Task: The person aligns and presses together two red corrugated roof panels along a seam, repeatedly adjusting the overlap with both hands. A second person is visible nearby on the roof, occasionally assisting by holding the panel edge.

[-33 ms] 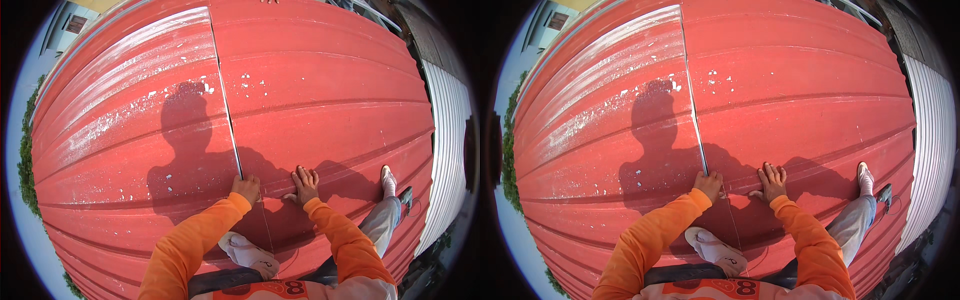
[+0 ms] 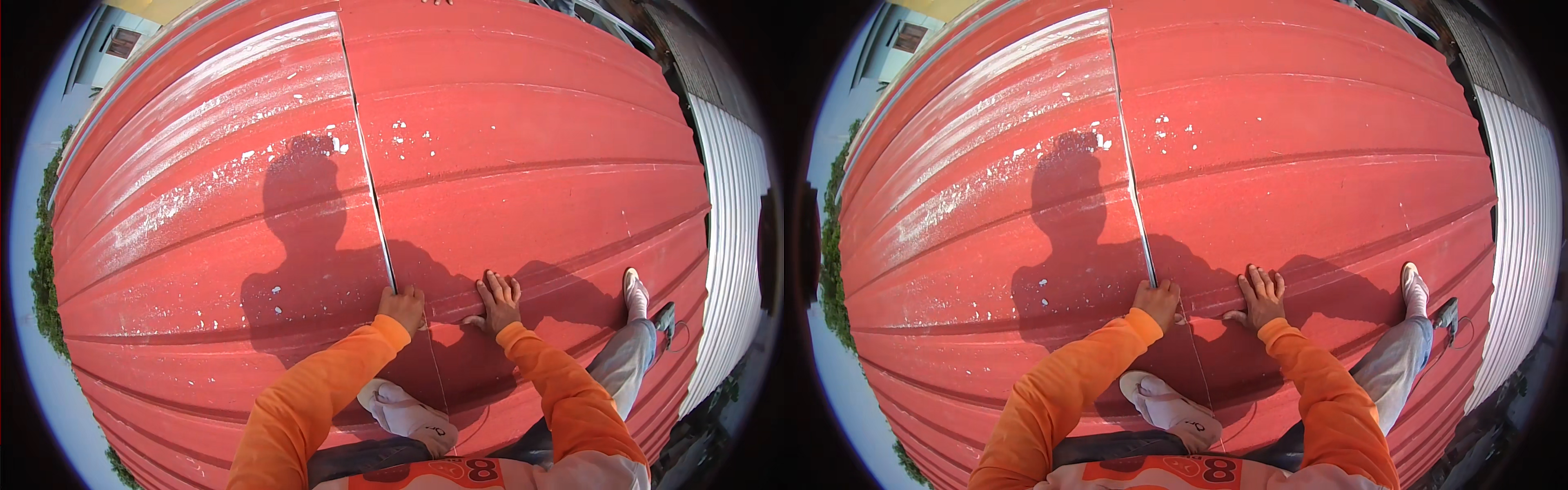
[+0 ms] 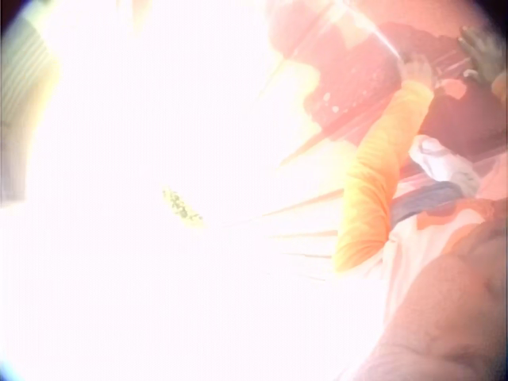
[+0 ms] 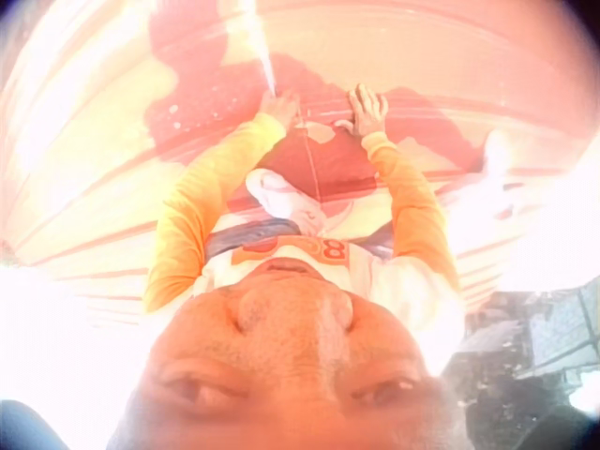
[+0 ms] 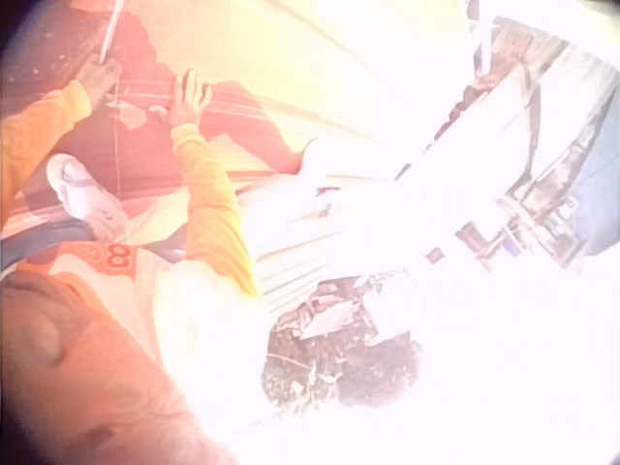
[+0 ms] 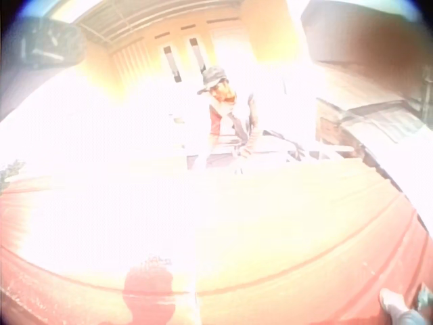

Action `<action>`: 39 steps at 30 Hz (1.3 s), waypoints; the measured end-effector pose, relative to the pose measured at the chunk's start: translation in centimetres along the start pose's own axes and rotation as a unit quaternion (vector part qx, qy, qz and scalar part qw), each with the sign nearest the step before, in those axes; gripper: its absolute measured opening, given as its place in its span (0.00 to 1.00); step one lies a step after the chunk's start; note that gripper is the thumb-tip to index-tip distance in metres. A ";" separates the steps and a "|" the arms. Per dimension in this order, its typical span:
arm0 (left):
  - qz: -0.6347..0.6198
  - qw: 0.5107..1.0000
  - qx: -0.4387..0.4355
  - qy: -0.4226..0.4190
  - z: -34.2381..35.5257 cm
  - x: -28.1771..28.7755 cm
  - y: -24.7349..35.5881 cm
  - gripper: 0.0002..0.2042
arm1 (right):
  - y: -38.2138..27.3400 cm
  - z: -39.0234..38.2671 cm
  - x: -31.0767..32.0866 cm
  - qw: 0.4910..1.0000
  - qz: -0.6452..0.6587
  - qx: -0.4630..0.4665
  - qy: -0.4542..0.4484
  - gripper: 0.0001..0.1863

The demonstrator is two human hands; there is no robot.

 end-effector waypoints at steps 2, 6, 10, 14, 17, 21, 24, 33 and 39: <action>-0.004 1.000 0.003 -0.007 0.1 -0.2 -0.1 0.25 | -0.2 0.0 0.1 1.000 0.004 0.003 -0.006 0.52; 0.013 1.000 -0.005 -0.007 0.1 0.1 0.0 0.25 | -0.2 0.0 0.4 1.000 0.006 0.002 -0.002 0.52; 0.003 1.000 -0.002 -0.017 0.3 -0.1 -0.2 0.26 | -0.6 0.0 0.8 1.000 0.010 -0.004 -0.011 0.52; -0.003 0.999 0.004 -0.044 0.4 0.4 -0.1 0.26 | -0.5 0.0 0.8 1.000 0.007 -0.004 -0.008 0.52; 0.002 0.999 -0.002 -0.045 0.4 0.2 -0.2 0.26 | -0.5 -0.1 0.8 1.000 0.004 0.003 0.007 0.53; -0.003 0.999 -0.004 -0.047 0.5 -0.1 -0.4 0.27 | -0.7 0.0 0.9 1.000 -0.005 0.009 0.020 0.53; -0.001 0.999 -0.002 -0.042 0.4 -0.6 -0.6 0.27 | -0.7 0.0 0.9 1.000 -0.007 0.006 0.016 0.52; 0.009 1.000 -0.004 -0.014 0.2 -0.4 -0.6 0.26 | -0.4 0.2 0.1 1.000 -0.017 0.011 0.015 0.52; 0.016 1.000 -0.008 0.023 -0.3 0.2 0.0 0.25 | -0.3 0.3 -0.1 1.000 -0.024 0.004 0.013 0.52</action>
Point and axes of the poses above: each hand's wrist, its own z-axis towards the middle knuckle, its own x-axis out of the back of the hand, y = z × x, the point moved 5 cm from there along z, towards the middle knuckle, and after that the axes turned 11 degrees about -x, right-handed, at the moved point
